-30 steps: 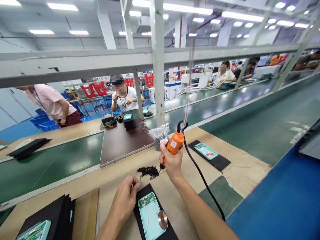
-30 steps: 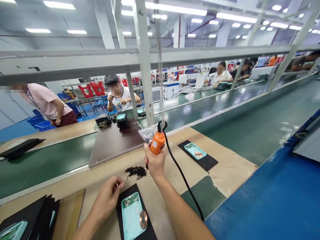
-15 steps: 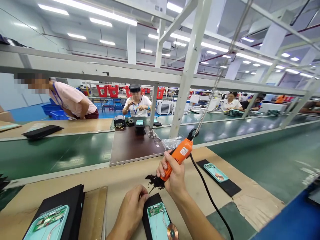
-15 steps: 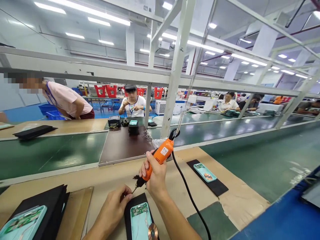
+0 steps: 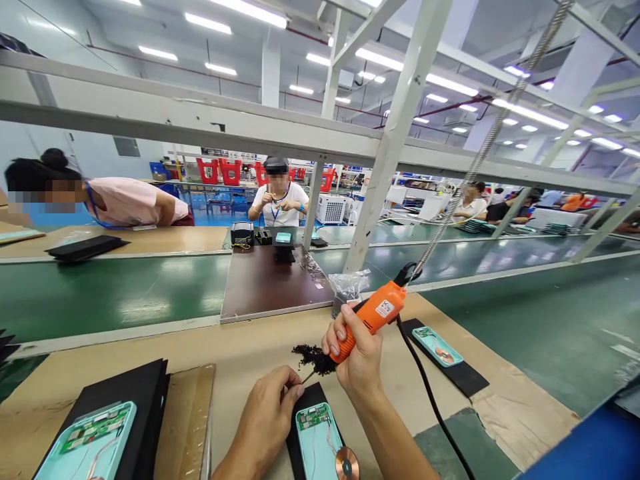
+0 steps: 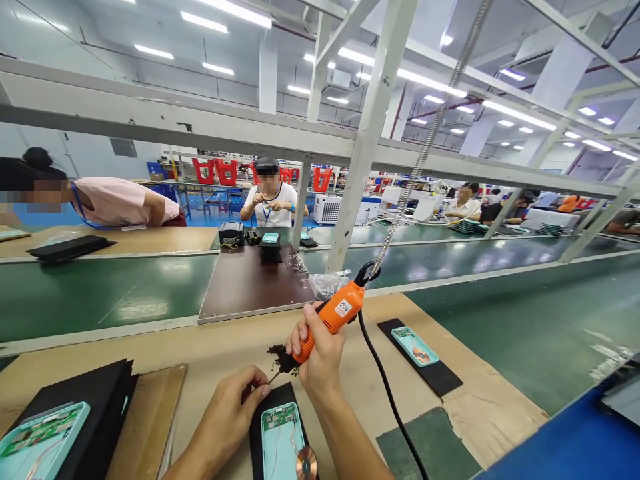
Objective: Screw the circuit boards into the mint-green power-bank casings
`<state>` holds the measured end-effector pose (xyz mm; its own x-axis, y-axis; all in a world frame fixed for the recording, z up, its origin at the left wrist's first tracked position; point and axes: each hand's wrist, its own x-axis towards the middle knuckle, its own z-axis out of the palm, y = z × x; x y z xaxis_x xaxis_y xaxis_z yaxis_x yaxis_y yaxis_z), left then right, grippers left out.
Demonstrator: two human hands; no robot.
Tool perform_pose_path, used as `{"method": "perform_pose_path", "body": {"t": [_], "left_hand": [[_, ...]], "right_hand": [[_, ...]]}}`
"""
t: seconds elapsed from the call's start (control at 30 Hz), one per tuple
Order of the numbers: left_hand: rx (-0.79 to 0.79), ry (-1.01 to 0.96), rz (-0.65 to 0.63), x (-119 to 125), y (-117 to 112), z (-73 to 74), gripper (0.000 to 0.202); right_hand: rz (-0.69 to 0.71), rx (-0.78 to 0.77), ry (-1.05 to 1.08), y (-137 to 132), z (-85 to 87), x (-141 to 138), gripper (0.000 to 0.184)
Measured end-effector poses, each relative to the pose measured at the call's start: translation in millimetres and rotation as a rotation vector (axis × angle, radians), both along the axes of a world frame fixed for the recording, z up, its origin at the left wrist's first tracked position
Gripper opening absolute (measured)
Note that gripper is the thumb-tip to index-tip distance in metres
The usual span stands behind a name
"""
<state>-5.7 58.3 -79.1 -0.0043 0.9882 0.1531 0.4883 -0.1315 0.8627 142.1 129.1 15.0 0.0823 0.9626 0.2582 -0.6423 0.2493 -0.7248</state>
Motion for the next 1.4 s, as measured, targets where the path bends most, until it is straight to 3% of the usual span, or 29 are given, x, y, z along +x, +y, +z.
{"method": "perform_pose_path", "body": {"t": [1.4], "left_hand": [[0.021,-0.046,0.014,6,-6,11.7,0.030]], "right_hand": [[-0.029,0.042,0.048,-12,3.6,6,0.034]]}}
